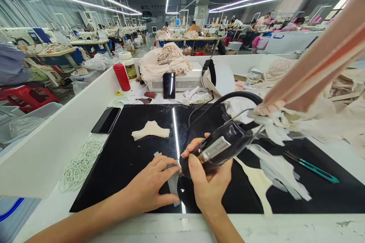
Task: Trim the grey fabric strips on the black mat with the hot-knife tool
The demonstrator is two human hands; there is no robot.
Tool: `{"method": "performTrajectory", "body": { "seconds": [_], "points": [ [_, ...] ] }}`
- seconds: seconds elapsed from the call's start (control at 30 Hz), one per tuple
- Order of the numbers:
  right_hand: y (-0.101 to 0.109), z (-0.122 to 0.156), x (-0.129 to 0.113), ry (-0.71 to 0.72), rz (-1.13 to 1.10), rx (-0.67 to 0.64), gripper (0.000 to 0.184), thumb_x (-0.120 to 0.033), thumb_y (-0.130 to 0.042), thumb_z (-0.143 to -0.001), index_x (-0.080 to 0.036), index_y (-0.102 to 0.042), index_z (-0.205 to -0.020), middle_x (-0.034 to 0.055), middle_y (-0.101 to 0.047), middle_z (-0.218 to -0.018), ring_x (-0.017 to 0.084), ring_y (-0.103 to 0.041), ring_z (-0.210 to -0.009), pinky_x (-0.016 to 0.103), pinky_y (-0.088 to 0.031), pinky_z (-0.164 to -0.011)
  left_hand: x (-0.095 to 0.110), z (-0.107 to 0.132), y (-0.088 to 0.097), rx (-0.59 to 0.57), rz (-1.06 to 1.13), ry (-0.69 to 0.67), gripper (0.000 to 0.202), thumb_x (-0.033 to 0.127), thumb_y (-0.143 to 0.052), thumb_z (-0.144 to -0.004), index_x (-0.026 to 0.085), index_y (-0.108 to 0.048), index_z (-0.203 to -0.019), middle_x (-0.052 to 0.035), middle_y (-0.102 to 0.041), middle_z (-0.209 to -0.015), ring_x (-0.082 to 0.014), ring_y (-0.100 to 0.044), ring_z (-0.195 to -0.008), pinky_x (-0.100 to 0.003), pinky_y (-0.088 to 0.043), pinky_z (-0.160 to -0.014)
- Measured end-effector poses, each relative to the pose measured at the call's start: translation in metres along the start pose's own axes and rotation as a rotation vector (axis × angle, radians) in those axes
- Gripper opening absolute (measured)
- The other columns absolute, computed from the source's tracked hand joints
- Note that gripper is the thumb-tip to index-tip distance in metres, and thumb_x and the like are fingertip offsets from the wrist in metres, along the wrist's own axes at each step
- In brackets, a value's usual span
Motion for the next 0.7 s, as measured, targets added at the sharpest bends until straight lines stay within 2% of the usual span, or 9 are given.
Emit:
{"method": "performTrajectory", "body": {
  "seconds": [0.27,0.7],
  "points": [
    [0.003,0.004,0.006,-0.010,0.006,-0.011,0.037,-0.024,-0.075,-0.091,-0.029,-0.056,-0.122,-0.0011,-0.065,-0.089,0.017,-0.064,-0.071,0.033,-0.055,-0.061,-0.001,0.002,-0.002,-0.042,-0.014,0.018,0.077,0.051,-0.089,-0.076,0.021,-0.056,-0.140,-0.0112,-0.058,-0.139,-0.0336,-0.054,-0.128,-0.060,-0.033,-0.121],
    [0.004,0.012,0.001,-0.045,0.013,-0.004,0.036,-0.030,-0.076,-0.090,-0.029,-0.057,-0.121,-0.0013,-0.063,-0.088,0.017,-0.062,-0.072,0.038,-0.055,-0.069,0.000,0.003,-0.001,-0.033,0.011,0.020,0.076,0.050,-0.088,-0.077,0.023,-0.056,-0.140,-0.0102,-0.057,-0.140,-0.0332,-0.053,-0.127,-0.062,-0.031,-0.121]
  ]
}}
Point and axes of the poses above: each hand's wrist, its own z-axis away from the middle knuckle, its own y-axis out of the back of the hand, x = y × z, the point moved 3 cm from there along -z, towards the middle knuckle
